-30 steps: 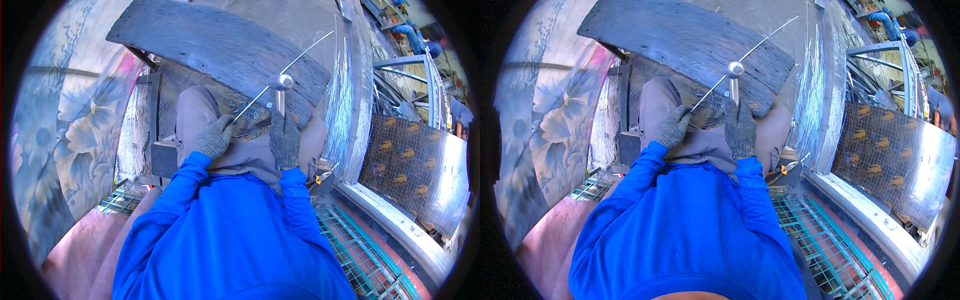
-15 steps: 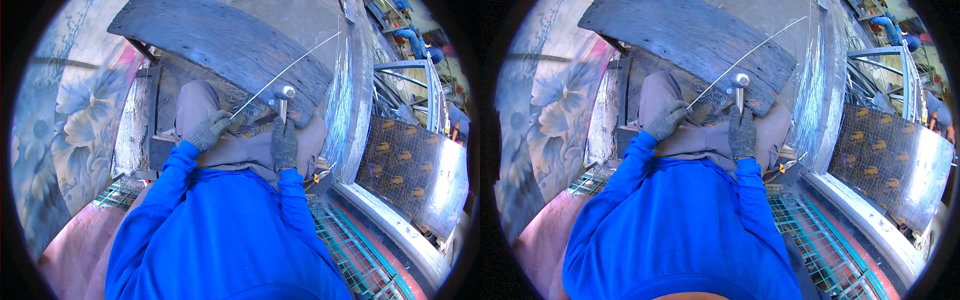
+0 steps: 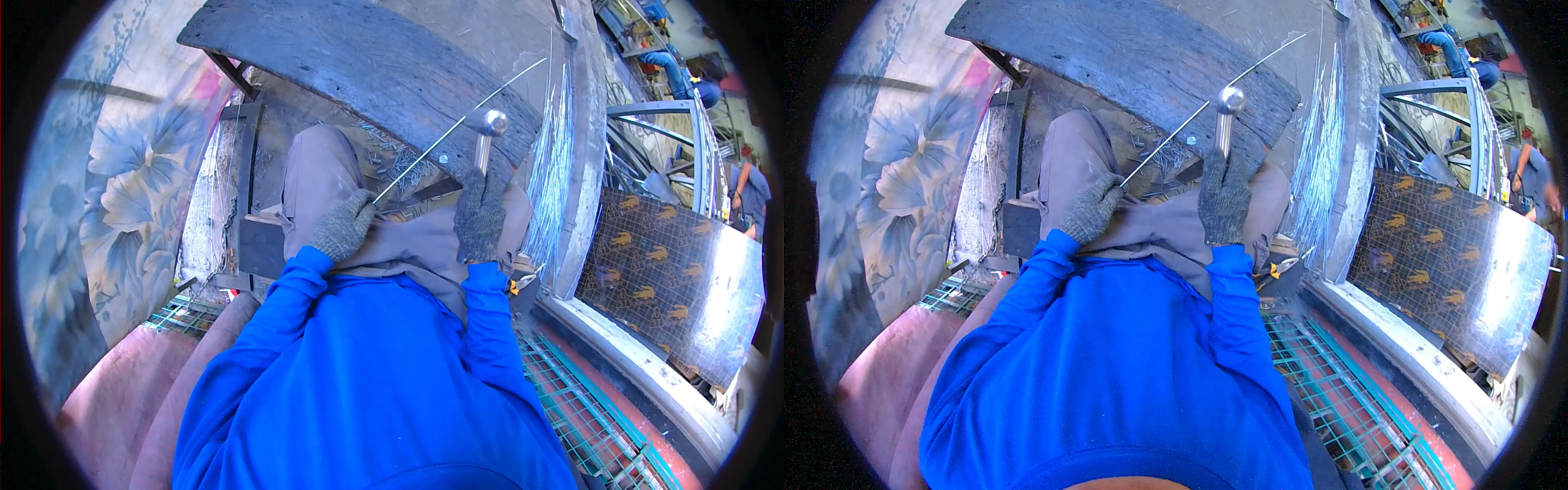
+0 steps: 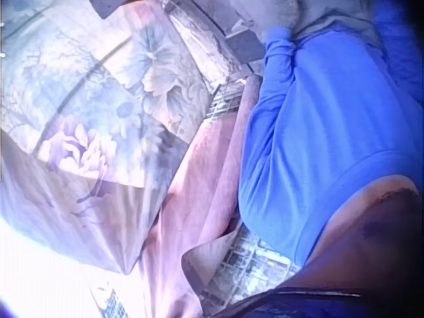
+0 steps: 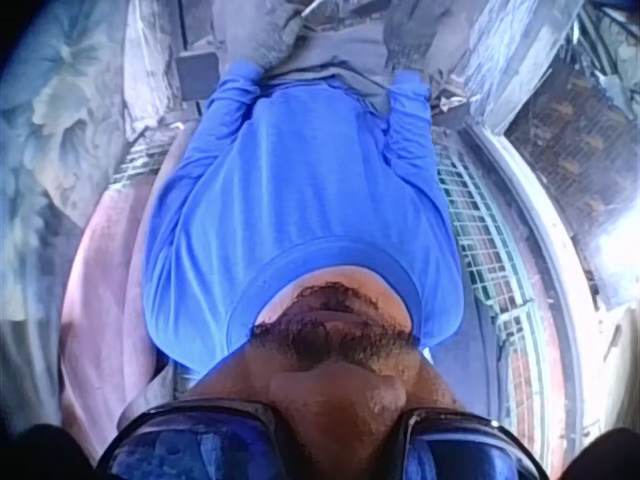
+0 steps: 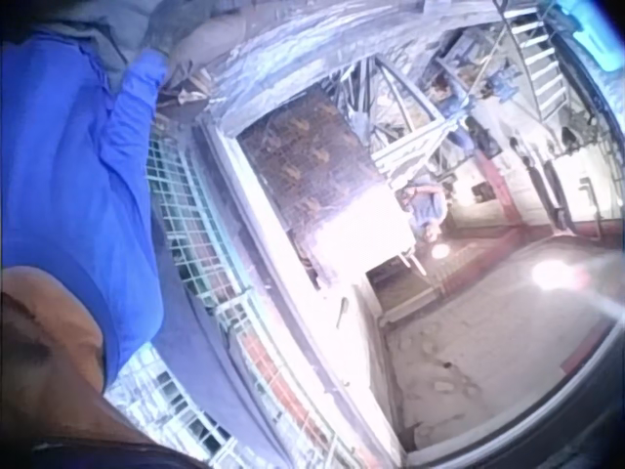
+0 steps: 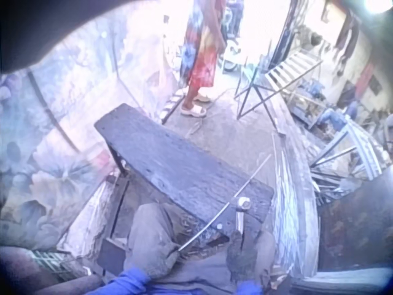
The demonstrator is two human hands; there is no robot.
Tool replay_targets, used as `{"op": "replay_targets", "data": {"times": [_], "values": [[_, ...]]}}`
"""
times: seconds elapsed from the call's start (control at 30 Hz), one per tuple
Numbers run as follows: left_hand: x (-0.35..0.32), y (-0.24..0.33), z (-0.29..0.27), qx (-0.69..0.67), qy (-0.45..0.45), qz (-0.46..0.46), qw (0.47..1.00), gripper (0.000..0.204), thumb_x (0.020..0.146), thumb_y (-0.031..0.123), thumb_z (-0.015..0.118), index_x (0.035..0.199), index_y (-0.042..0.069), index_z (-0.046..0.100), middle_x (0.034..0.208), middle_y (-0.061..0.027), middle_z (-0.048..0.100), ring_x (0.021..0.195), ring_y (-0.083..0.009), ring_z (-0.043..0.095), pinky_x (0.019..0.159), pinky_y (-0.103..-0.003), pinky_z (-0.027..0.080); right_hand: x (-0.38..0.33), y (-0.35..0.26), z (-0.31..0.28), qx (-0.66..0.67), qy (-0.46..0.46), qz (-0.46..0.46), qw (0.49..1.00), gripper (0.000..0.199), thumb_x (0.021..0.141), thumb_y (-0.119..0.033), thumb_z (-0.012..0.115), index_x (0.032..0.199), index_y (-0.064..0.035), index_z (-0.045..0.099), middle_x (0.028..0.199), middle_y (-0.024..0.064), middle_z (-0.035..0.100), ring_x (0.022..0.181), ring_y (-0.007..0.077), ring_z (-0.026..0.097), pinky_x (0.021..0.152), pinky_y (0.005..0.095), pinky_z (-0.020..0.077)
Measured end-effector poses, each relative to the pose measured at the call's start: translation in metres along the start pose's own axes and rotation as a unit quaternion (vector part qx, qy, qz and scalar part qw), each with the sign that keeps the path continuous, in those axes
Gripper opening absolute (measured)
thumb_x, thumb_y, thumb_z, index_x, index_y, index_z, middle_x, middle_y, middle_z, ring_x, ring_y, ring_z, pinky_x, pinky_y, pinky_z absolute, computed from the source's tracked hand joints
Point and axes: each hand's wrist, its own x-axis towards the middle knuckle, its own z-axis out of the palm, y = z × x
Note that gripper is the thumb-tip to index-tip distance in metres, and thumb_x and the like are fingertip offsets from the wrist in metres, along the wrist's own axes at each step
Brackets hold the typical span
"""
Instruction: Straightening or shaping a thin metal rod by hammering it against a wooden block.
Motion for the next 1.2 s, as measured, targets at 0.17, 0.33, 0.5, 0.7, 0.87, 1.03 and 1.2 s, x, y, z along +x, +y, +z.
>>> {"op": "replay_targets", "data": {"times": [0.17, 0.33, 0.5, 0.7, 0.87, 1.03, 1.2], "values": [[0.003, -0.004, 0.002, 0.001, 0.015, 0.041, 0.999, 0.029, 0.099, 0.023, 0.048, 0.116, 0.002, 0.059, 0.106, -0.0226, 0.064, 0.100, -0.0402, 0.061, 0.088, -0.045, 0.047, 0.029, 0.010, 0.001, -0.050, 0.000, -0.050, 0.998, 0.036, 0.100, -0.032, 0.050, 0.112, 0.0015, 0.058, 0.102, 0.0267, 0.062, 0.093, 0.0459, 0.060, 0.076, 0.0515, 0.0473], [0.002, -0.014, 0.003, -0.003, 0.025, 0.044, 0.999, 0.029, 0.098, 0.022, 0.049, 0.115, 0.001, 0.059, 0.104, -0.0225, 0.064, 0.098, -0.0402, 0.061, 0.087, -0.044, 0.047, 0.032, -0.005, -0.005, -0.017, -0.064, 0.012, 0.998, 0.040, 0.100, -0.033, 0.050, 0.112, 0.0042, 0.058, 0.112, 0.0299, 0.058, 0.108, 0.0455, 0.054, 0.096, 0.0521, 0.0390], [-0.014, -0.010, -0.011, 0.002, 0.000, 0.011, 1.000, 0.031, 0.098, 0.025, 0.049, 0.115, 0.001, 0.058, 0.106, -0.0226, 0.065, 0.099, -0.0398, 0.062, 0.088, -0.043, 0.048, 0.038, 0.050, -0.003, -0.290, -0.051, -0.316, 0.902, 0.041, 0.101, -0.025, 0.047, 0.132, 0.0012, 0.047, 0.118, 0.0274, 0.057, 0.104, 0.0444, 0.056, 0.088, 0.0503, 0.0474], [-0.040, 0.004, -0.055, 0.034, -0.046, -0.099, 0.993, 0.031, 0.099, 0.029, 0.046, 0.118, 0.008, 0.059, 0.099, -0.0204, 0.067, 0.094, -0.0395, 0.064, 0.086, -0.047, 0.048, 0.009, 0.056, -0.001, -0.288, -0.039, -0.167, 0.942, 0.035, 0.101, -0.019, 0.046, 0.132, -0.0020, 0.046, 0.116, 0.0240, 0.058, 0.093, 0.0421, 0.062, 0.079, 0.0495, 0.0514], [-0.045, -0.023, -0.048, 0.069, 0.000, -0.016, 0.997, 0.032, 0.098, 0.032, 0.048, 0.117, 0.009, 0.058, 0.102, -0.0231, 0.066, 0.096, -0.0411, 0.064, 0.085, -0.048, 0.049, 0.016, 0.058, -0.003, -0.326, -0.025, -0.272, 0.905, 0.044, 0.093, -0.016, 0.051, 0.135, -0.0010, 0.046, 0.119, 0.0274, 0.057, 0.092, 0.0450, 0.062, 0.074, 0.0513, 0.0513], [-0.043, -0.017, -0.048, 0.063, -0.018, -0.072, 0.995, 0.035, 0.099, 0.035, 0.047, 0.118, 0.008, 0.058, 0.107, -0.0239, 0.065, 0.102, -0.0446, 0.061, 0.088, -0.049, 0.047, 0.015, 0.018, 0.012, -0.127, 0.040, -0.184, 0.974, 0.042, 0.101, -0.031, 0.049, 0.127, 0.0008, 0.052, 0.105, 0.0288, 0.062, 0.094, 0.0488, 0.060, 0.079, 0.0533, 0.0472], [-0.041, -0.009, -0.051, 0.057, -0.024, -0.077, 0.995, 0.037, 0.098, 0.037, 0.048, 0.118, 0.008, 0.058, 0.108, -0.0249, 0.065, 0.104, -0.0443, 0.060, 0.089, -0.048, 0.046, 0.039, -0.004, 0.014, -0.056, -0.098, 0.004, 0.994, 0.041, 0.100, -0.035, 0.050, 0.115, 0.0022, 0.058, 0.101, 0.0289, 0.062, 0.091, 0.0466, 0.060, 0.078, 0.0524, 0.0467]]}}
